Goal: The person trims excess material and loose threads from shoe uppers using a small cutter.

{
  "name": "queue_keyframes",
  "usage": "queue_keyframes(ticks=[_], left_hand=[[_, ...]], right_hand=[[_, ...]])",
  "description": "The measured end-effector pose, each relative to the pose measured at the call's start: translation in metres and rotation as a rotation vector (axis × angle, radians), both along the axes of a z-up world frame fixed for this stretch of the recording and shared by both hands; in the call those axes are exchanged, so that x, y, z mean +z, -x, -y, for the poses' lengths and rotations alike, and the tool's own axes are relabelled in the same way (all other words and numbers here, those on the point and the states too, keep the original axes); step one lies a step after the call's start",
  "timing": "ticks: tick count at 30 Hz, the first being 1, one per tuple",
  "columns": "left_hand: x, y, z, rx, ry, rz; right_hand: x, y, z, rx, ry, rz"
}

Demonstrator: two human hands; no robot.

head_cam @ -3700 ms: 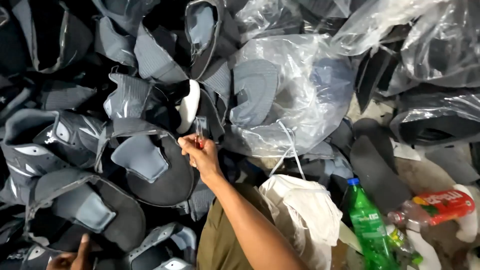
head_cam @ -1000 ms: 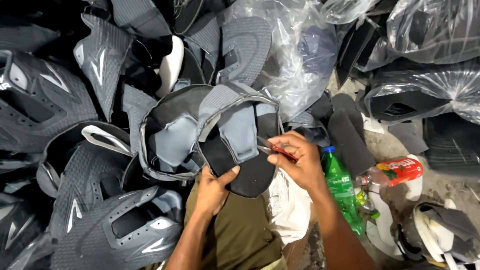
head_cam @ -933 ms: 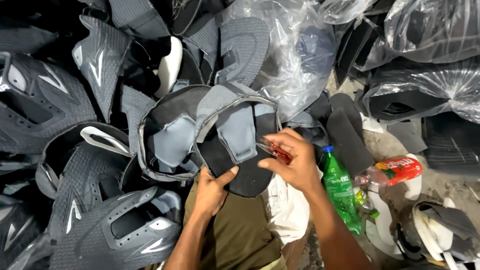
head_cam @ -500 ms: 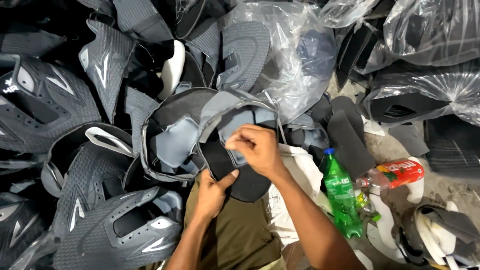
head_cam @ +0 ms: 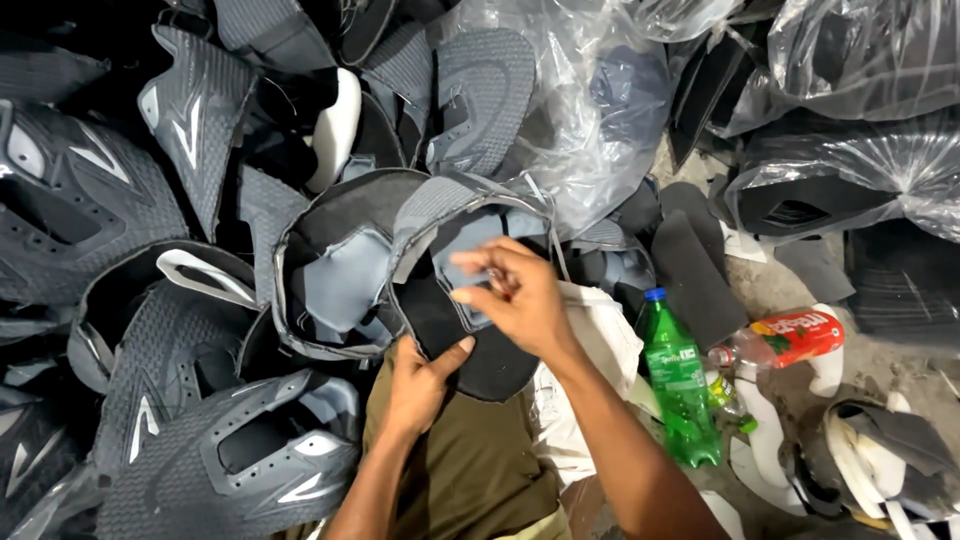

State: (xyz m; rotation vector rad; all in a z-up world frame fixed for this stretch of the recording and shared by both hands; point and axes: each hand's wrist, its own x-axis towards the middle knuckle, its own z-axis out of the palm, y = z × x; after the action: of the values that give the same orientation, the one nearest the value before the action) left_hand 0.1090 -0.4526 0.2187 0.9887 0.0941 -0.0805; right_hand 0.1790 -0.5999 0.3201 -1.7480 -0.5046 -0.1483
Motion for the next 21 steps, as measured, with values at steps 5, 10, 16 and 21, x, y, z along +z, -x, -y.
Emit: queue_keyframes(ticks=[5,10,16,21], left_hand=[[0.006,0.0,-0.002,0.002,-0.137,0.038],[0.0,0.001,-0.001,0.009,-0.132,0.034],[0.002,0.001,-0.003,-0.009,-0.133,0.049],[0.011,0.001,-0.002,0.017,-0.212,0.06]], right_hand=[[0.018,-0.005,-0.034,0.007,0.239,0.019],[-0.019,0.002,-0.01,0.042,0.101,-0.142],[-0.012,0.021,0.019,0.108,-0.077,-0.271],[0.007,0.013,-0.005,-0.041,0.004,-0.232]])
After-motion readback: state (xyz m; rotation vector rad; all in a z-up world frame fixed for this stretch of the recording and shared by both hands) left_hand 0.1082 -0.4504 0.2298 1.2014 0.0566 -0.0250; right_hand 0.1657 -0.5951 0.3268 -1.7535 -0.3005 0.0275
